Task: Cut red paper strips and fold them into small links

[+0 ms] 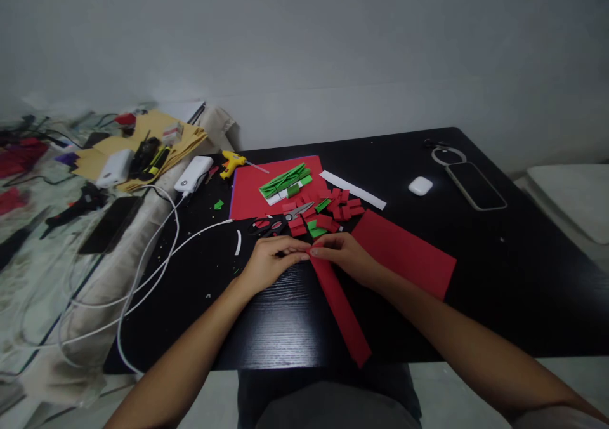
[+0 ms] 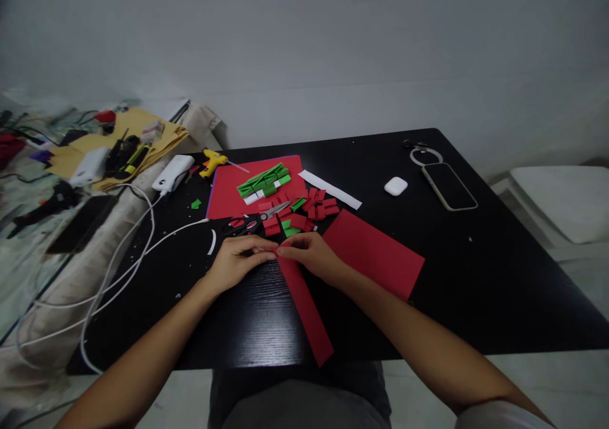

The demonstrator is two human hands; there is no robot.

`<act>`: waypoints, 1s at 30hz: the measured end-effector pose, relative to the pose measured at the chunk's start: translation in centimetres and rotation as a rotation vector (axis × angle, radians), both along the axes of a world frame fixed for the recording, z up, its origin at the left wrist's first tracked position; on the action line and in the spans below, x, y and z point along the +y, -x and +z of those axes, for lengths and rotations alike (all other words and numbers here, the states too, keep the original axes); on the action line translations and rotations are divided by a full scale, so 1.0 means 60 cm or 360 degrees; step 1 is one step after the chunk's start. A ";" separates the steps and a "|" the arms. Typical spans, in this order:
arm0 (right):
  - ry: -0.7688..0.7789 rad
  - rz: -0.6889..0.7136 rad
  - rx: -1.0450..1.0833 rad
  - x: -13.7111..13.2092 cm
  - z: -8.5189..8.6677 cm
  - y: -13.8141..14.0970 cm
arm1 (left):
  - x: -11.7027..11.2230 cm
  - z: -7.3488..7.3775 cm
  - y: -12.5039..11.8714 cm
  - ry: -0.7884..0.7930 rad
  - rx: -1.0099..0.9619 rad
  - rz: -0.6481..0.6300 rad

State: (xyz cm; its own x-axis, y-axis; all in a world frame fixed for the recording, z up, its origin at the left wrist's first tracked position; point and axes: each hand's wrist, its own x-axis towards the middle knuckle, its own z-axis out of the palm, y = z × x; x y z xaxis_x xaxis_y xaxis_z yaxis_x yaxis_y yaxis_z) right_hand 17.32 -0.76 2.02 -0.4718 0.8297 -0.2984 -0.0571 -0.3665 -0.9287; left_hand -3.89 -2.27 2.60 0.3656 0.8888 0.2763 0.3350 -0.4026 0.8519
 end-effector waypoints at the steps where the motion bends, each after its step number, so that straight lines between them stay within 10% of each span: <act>1: 0.0003 -0.0001 0.0001 0.000 0.001 0.000 | 0.000 0.000 0.000 -0.0002 -0.0003 0.0003; 30: -0.0002 -0.0006 -0.0014 -0.002 0.004 0.002 | 0.000 0.000 -0.003 0.0016 -0.0037 0.0008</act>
